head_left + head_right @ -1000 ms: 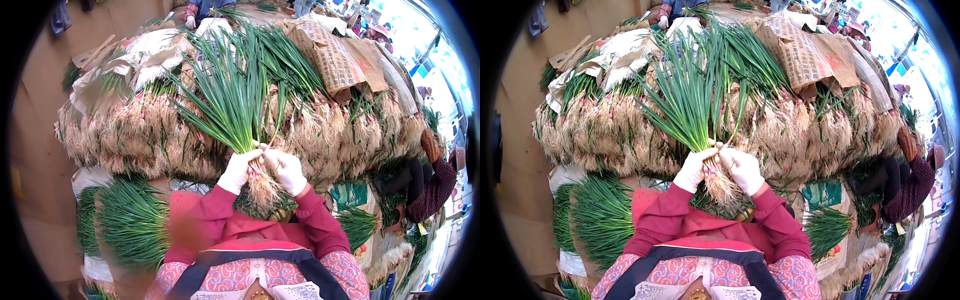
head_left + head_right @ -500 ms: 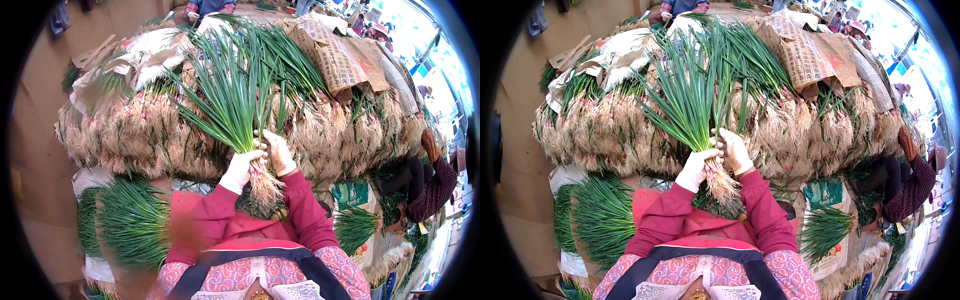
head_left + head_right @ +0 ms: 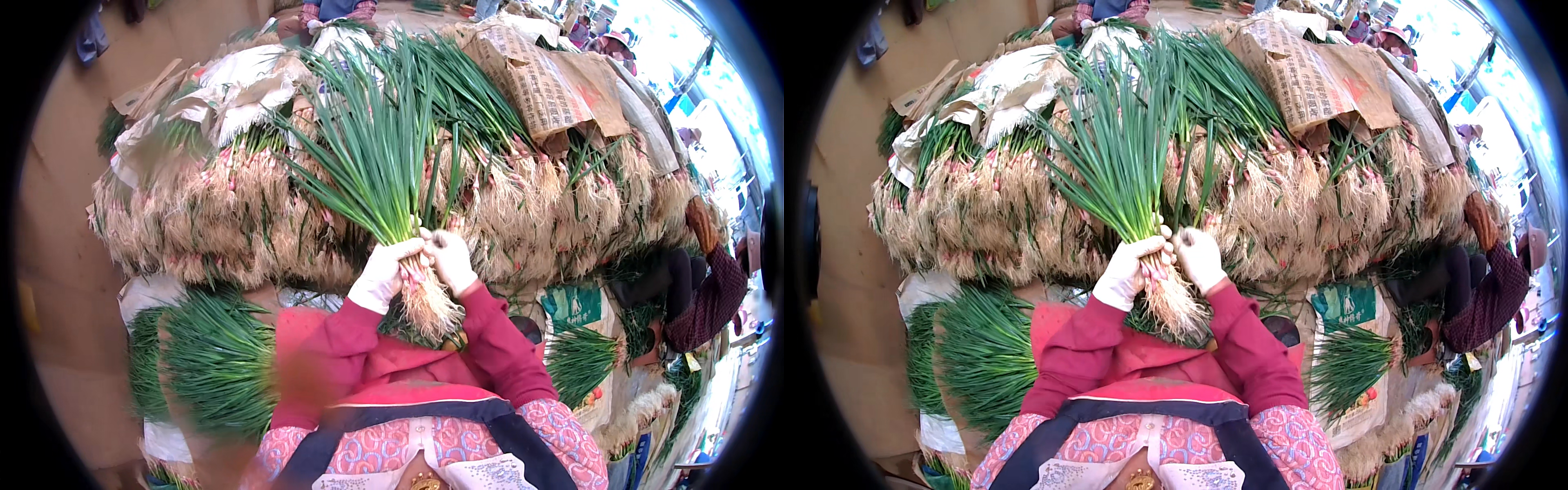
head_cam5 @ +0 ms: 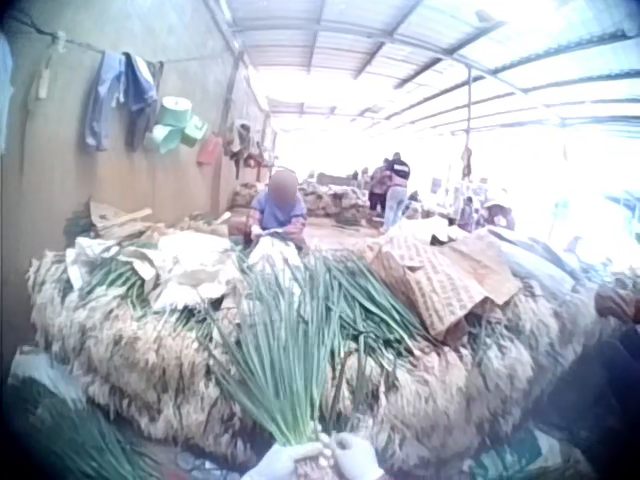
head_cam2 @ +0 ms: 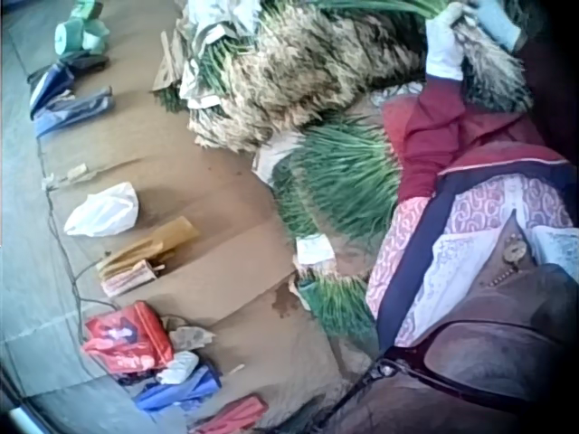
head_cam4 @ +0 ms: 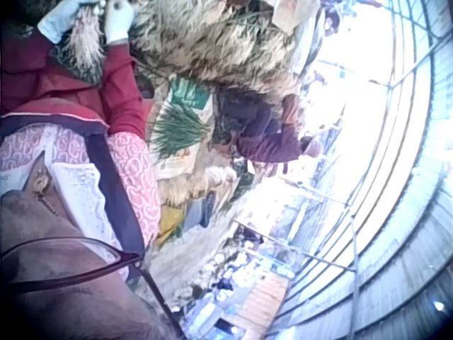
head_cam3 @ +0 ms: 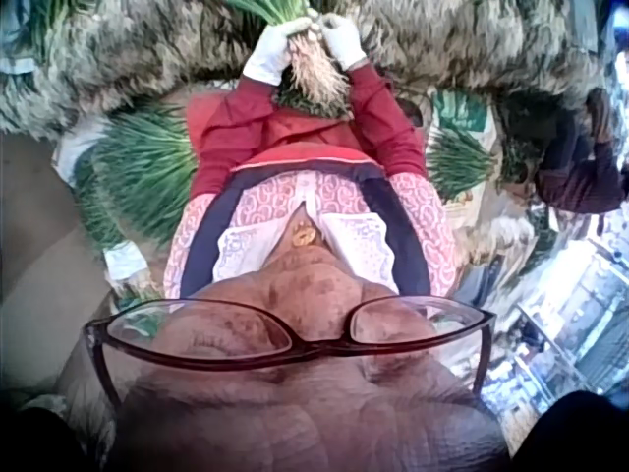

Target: The person sorts green onions by hand, removing damaged or yellowed stalks from each bundle before placing the bundle into a separate pile on the floor.

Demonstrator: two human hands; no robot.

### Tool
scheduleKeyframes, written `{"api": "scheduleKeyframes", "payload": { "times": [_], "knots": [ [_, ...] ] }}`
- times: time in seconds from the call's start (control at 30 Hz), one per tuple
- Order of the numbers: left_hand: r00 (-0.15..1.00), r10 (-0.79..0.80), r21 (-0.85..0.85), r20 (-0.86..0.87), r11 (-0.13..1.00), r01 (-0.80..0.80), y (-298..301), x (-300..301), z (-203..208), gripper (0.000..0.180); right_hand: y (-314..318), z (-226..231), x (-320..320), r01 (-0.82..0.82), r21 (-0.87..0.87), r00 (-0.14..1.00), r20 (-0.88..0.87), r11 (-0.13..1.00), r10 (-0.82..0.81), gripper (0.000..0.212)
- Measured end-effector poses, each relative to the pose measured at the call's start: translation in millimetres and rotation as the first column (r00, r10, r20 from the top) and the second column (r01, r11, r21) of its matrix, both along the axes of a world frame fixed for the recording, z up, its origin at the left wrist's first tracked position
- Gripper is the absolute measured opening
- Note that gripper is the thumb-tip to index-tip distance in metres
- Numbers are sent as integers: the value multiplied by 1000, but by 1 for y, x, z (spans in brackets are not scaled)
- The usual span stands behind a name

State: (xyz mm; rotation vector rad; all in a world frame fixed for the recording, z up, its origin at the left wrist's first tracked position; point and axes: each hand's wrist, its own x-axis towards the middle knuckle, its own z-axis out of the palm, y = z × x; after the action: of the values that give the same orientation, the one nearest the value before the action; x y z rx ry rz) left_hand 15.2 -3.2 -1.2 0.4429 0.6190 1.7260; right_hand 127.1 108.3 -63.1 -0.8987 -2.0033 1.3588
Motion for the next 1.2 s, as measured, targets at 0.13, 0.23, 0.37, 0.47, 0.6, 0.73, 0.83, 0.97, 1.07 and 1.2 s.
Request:
{"api": "scheduleKeyframes", "payload": {
  "times": [0.13,0.23,0.37,0.47,0.6,0.73,0.83,0.97,1.07,1.2],
  "knots": [
    [997,-1,-21,79,1000,3,-5,-7,-8,44,-12,46,19,-143,222,970,224,964,93,27],
    [998,-44,-136,-44,990,38,-4,-4,-1,39,37,42,14,298,127,954,-6,946,-300,39],
    [999,-28,-137,-27,990,24,5,2,-1,28,85,9,-4,230,-103,969,117,968,-218,32],
    [999,23,-178,-44,984,-31,1,1,-1,25,77,19,-3,173,-162,984,-6,972,-176,24],
    [977,-101,-220,-187,974,59,-3,1,-4,17,39,51,5,55,-55,987,-150,997,-63,18],
    [975,-98,-192,-198,980,60,3,4,-11,14,-2,77,-4,-21,-80,982,-190,997,6,16],
    [993,-59,-125,-104,991,46,10,7,-13,13,-7,73,-4,-43,-346,957,-283,937,-61,17],
    [997,-65,-88,-40,994,62,11,7,-9,13,-13,65,0,-10,-323,955,-283,946,-87,23],
    [996,-78,-64,-51,995,75,6,7,-1,13,14,42,4,304,384,946,-15,872,-324,32],
    [994,-106,-95,-36,990,102,6,3,-5,13,21,41,20,-50,320,912,401,946,-88,32]
  ]
}}
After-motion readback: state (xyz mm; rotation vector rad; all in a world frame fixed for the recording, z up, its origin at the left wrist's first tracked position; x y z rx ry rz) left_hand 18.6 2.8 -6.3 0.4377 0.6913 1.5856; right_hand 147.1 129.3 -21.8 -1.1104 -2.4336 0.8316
